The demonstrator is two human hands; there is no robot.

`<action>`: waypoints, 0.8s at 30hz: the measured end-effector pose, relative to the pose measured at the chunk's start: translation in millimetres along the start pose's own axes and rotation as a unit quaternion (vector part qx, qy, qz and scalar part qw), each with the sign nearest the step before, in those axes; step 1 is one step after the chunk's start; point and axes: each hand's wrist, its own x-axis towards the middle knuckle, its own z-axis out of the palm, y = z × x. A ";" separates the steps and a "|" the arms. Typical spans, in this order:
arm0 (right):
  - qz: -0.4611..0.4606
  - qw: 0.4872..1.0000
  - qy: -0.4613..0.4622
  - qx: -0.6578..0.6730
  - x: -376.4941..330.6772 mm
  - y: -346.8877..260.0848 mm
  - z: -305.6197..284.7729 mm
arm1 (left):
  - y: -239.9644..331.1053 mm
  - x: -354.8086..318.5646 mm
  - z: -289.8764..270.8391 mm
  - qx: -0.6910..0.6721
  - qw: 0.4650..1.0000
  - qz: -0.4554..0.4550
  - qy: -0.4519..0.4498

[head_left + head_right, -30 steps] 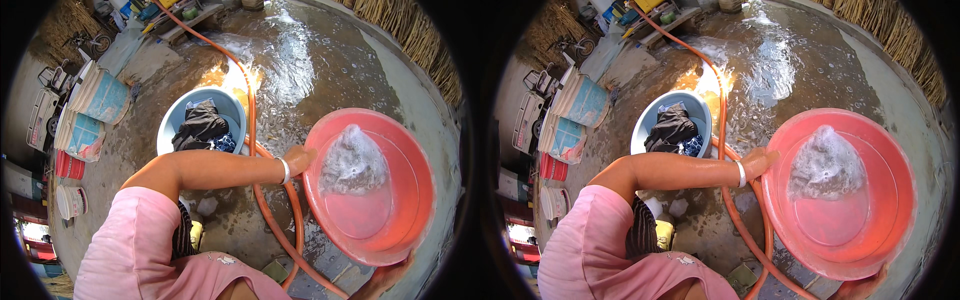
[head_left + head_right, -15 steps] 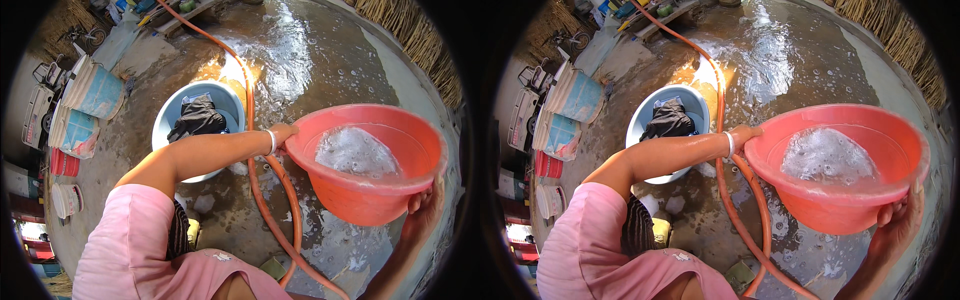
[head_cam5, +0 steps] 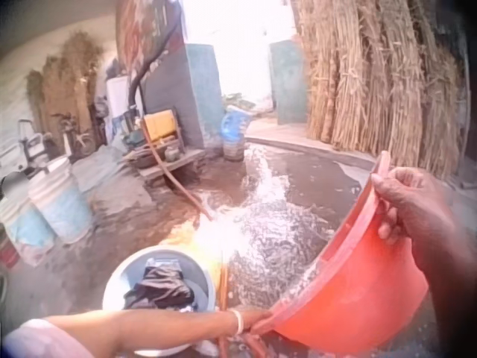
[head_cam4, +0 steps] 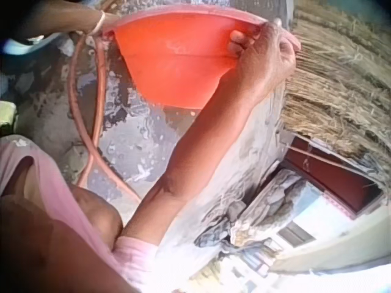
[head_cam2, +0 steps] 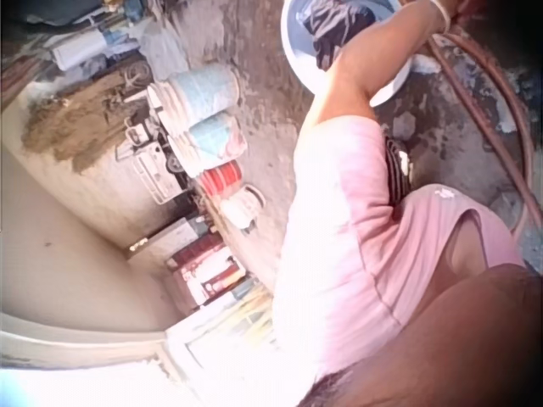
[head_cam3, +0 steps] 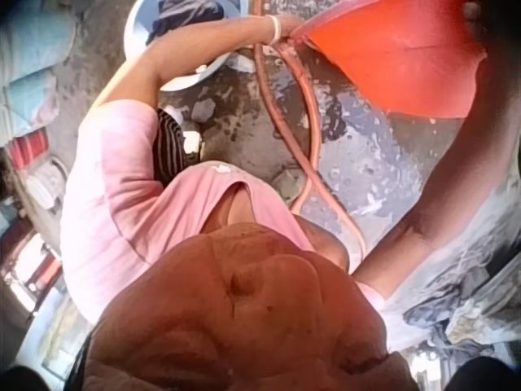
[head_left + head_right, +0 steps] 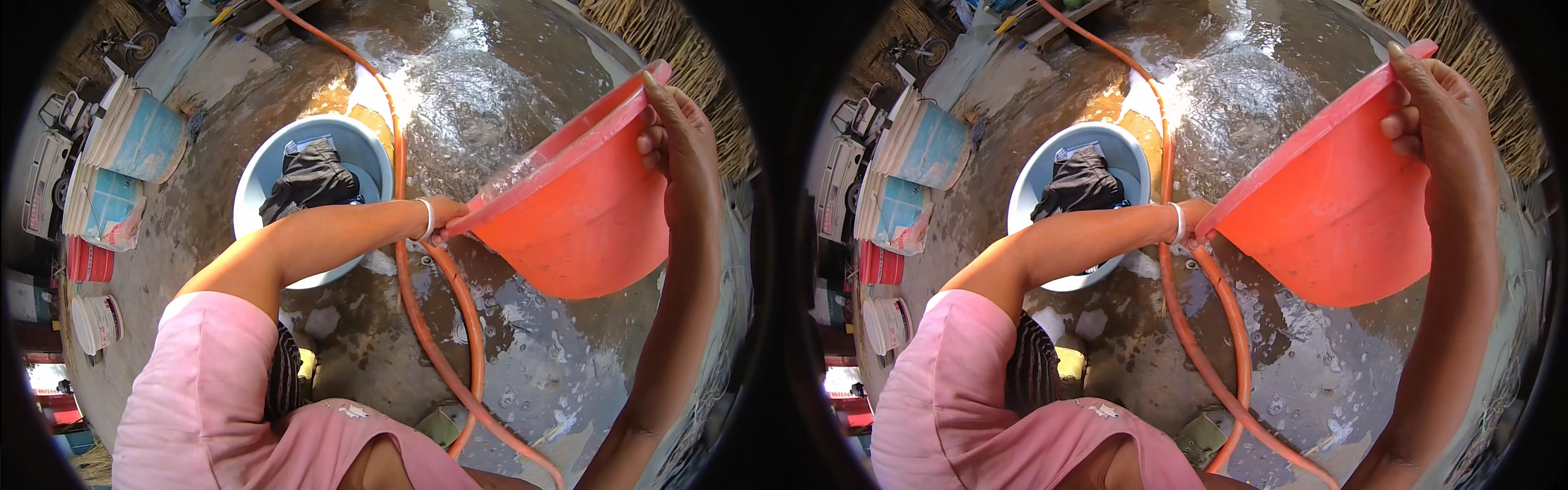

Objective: The person hand-washes several garments in a pink basin filled with soapy water, scrubbing and rinsing each item before transferring them to a blue bucket. The person then pours out the soapy water and prepares to add fresh water using a ladle.

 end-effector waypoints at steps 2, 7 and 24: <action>-0.030 0.999 0.007 -0.042 16.4 -10.2 18.3 | 3.6 -4.6 4.2 -0.014 1.000 -0.007 -0.027; -0.059 0.993 -0.019 -0.101 60.9 -10.7 56.6 | 0.1 -8.3 6.9 -0.024 0.999 -0.015 -0.046; -0.143 0.960 0.037 -0.239 64.3 -16.1 97.8 | -11.9 -14.9 -5.7 0.093 0.992 0.063 0.051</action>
